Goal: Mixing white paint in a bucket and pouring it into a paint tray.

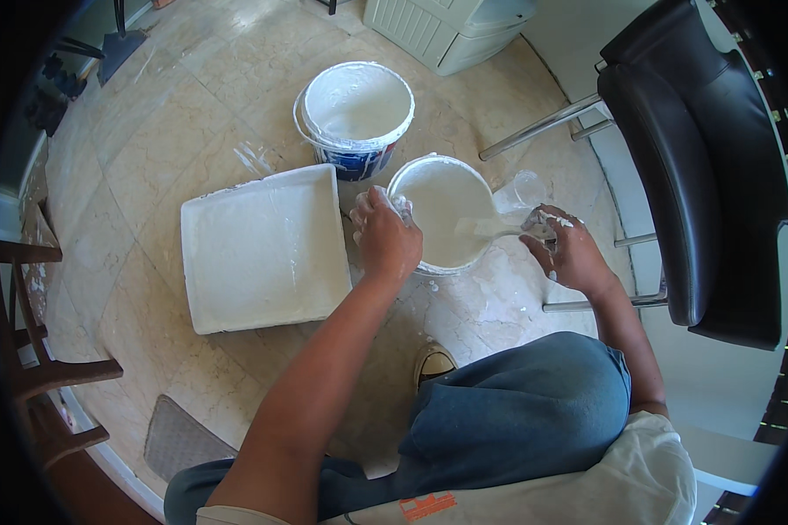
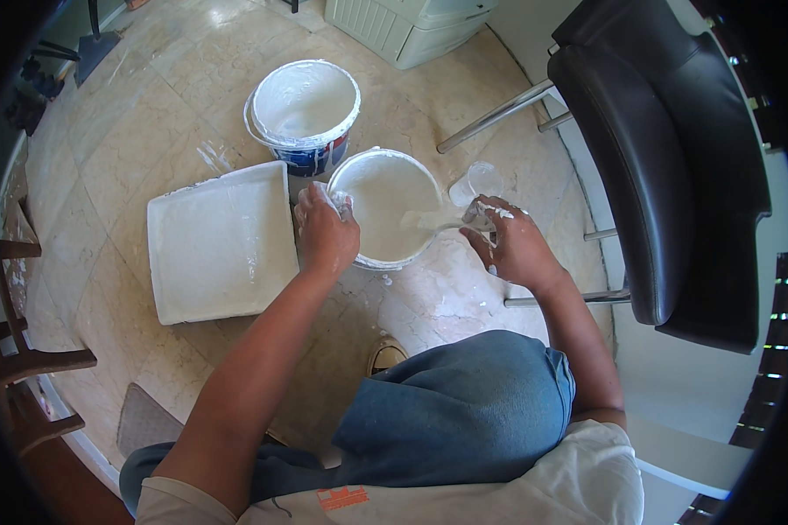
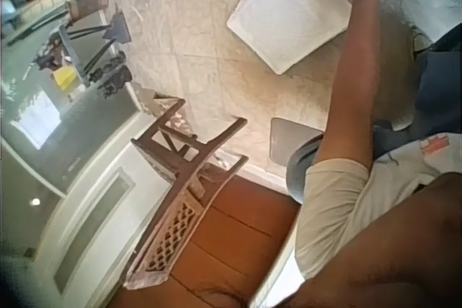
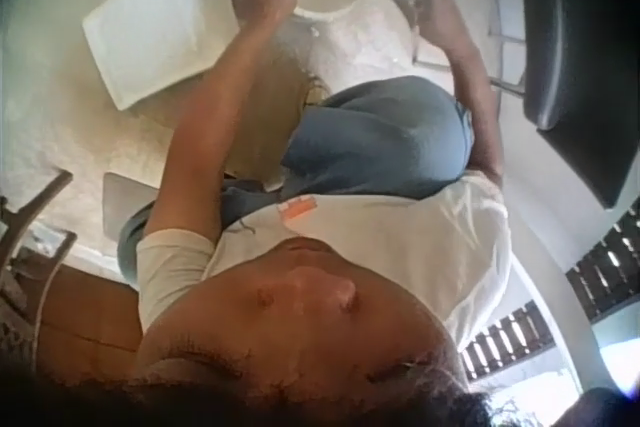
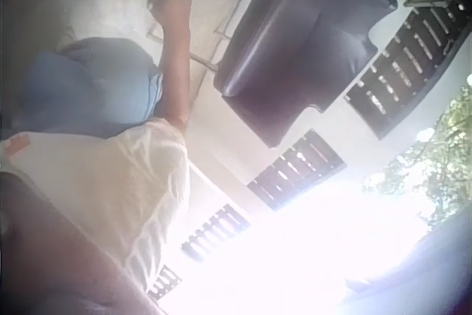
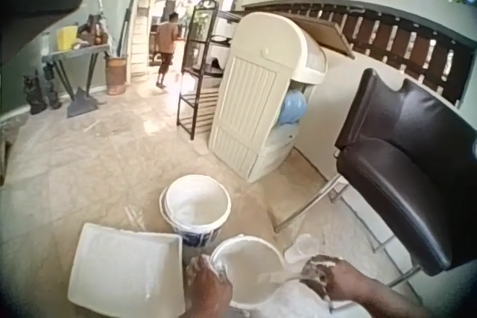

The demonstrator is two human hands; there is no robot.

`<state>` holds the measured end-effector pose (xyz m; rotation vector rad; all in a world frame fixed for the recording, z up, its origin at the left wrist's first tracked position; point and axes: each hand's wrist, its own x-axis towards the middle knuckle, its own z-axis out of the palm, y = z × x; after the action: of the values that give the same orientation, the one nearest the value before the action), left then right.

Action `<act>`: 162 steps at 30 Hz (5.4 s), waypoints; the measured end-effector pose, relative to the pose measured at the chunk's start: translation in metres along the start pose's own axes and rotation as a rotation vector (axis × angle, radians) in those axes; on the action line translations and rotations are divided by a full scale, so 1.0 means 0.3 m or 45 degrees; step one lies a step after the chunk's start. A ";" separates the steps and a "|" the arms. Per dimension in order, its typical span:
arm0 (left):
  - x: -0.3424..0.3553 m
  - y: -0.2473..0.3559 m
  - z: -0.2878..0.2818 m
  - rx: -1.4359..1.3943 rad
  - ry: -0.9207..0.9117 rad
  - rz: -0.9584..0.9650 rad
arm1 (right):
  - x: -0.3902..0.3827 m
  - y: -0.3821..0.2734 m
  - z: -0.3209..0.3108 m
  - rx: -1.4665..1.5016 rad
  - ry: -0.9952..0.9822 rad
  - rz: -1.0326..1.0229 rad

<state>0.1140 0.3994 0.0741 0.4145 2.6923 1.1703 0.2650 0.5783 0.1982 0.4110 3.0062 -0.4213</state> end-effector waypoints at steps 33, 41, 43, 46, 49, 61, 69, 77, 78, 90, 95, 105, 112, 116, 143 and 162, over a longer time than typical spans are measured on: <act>-0.010 0.012 -0.035 -0.038 -0.151 -0.185 | 0.355 -0.319 -0.129 -0.886 -0.891 -0.031; -0.003 0.021 -0.030 -0.042 -0.137 -0.207 | 0.400 -0.339 -0.116 -0.949 -0.980 -0.062; -0.001 0.012 -0.027 -0.061 -0.136 -0.215 | 0.419 -0.349 -0.098 -0.993 -0.997 -0.062; -0.002 -0.013 0.000 -0.046 -0.030 -0.220 | 0.456 -0.367 -0.051 -1.073 -1.028 -0.107; -0.011 -0.015 0.022 -0.005 0.069 -0.211 | 0.489 -0.403 -0.009 -1.130 -1.093 0.003; -0.016 0.003 0.002 -0.076 -0.185 -0.215 | 0.508 -0.461 0.018 -1.285 -1.205 -0.006; -0.002 -0.003 0.002 -0.065 -0.003 -0.142 | 0.325 -0.350 -0.168 -1.198 -0.887 -0.176; -0.010 0.002 -0.019 -0.068 -0.139 -0.192 | 0.212 -0.313 -0.155 -1.224 -0.883 -0.270; -0.010 0.008 -0.021 -0.054 -0.149 -0.192 | 0.209 -0.307 -0.155 -1.171 -0.895 -0.252; -0.011 0.008 0.007 -0.079 0.000 -0.226 | 0.321 -0.346 -0.127 -0.999 -1.033 -0.023; -0.012 0.010 0.001 -0.070 -0.006 -0.245 | 0.406 -0.372 -0.080 -1.038 -1.162 -0.103; -0.011 0.009 -0.008 -0.082 -0.063 -0.284 | 0.537 -0.386 0.036 -1.119 -1.348 -0.020; -0.006 0.001 -0.008 -0.098 -0.042 -0.239 | 0.573 -0.426 0.060 -1.116 -1.283 -0.006; -0.019 0.002 -0.002 -0.057 -0.084 -0.221 | 0.537 -0.432 -0.034 -1.207 -1.191 -0.192; -0.015 0.006 0.001 -0.064 -0.035 -0.206 | 0.501 -0.415 -0.035 -1.169 -1.175 -0.179; -0.013 0.002 -0.013 -0.049 -0.080 -0.229 | 0.524 -0.432 0.033 -1.244 -1.226 -0.188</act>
<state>0.1166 0.3960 0.0776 0.1954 2.5861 1.1366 0.0788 0.4951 0.2044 -0.1011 1.9451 0.6570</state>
